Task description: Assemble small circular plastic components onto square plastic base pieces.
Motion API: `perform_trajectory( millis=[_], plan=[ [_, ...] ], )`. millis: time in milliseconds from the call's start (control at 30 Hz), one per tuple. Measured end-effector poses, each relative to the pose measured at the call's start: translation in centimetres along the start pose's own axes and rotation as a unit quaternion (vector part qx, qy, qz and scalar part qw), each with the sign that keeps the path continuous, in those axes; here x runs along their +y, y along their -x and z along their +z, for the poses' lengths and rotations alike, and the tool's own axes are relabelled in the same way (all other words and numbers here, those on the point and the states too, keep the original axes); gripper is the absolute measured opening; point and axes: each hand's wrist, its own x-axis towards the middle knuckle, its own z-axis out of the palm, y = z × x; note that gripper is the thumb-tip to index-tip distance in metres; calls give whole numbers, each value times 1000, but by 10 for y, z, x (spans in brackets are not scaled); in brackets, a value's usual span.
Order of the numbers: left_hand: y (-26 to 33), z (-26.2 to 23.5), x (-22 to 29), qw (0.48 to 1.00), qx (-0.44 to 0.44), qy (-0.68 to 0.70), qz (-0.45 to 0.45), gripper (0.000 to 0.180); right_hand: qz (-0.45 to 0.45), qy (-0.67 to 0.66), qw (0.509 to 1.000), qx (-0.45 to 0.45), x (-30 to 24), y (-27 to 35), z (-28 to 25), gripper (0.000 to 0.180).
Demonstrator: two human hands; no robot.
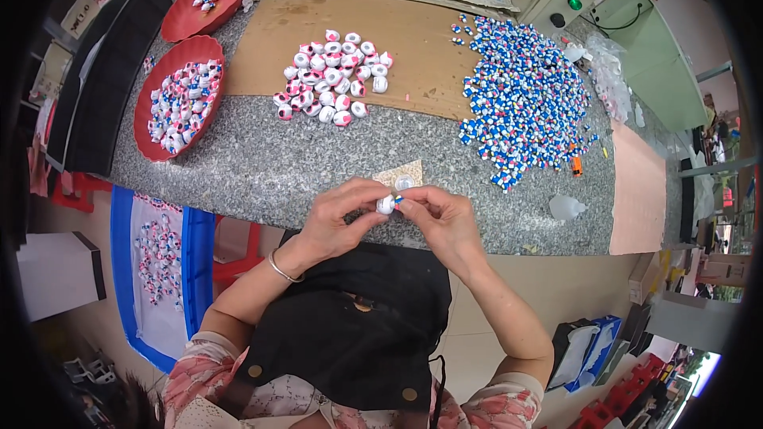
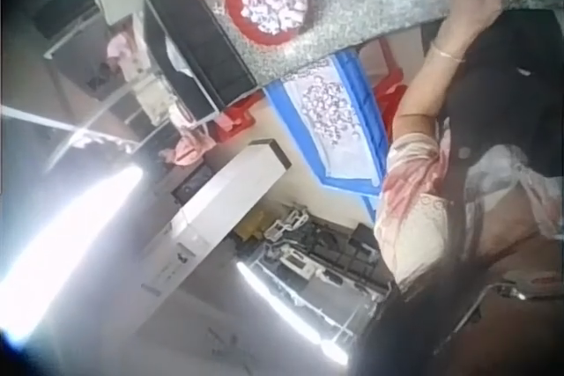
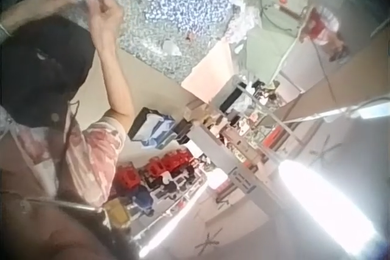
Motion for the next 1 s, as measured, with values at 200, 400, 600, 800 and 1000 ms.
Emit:
perform_trajectory(
  millis=[200,400,600,800,1000],
  plan=[
    [-6,-18,5,956,-174,211,-107,30,-228,244,942,-32,-24,15,3,12],
    [-3,-6,14,944,-156,245,-158,29,-277,238,931,4,-20,20,9,14],
    [-2,-7,-2,900,-170,281,-285,36,-234,314,920,-17,2,13,4,16],
    [8,-74,3,987,47,28,-152,28,-305,378,865,127,16,-2,-45,19],
    [6,-197,27,841,246,-476,75,32,-235,501,820,148,25,-14,-113,16]
  ],
)
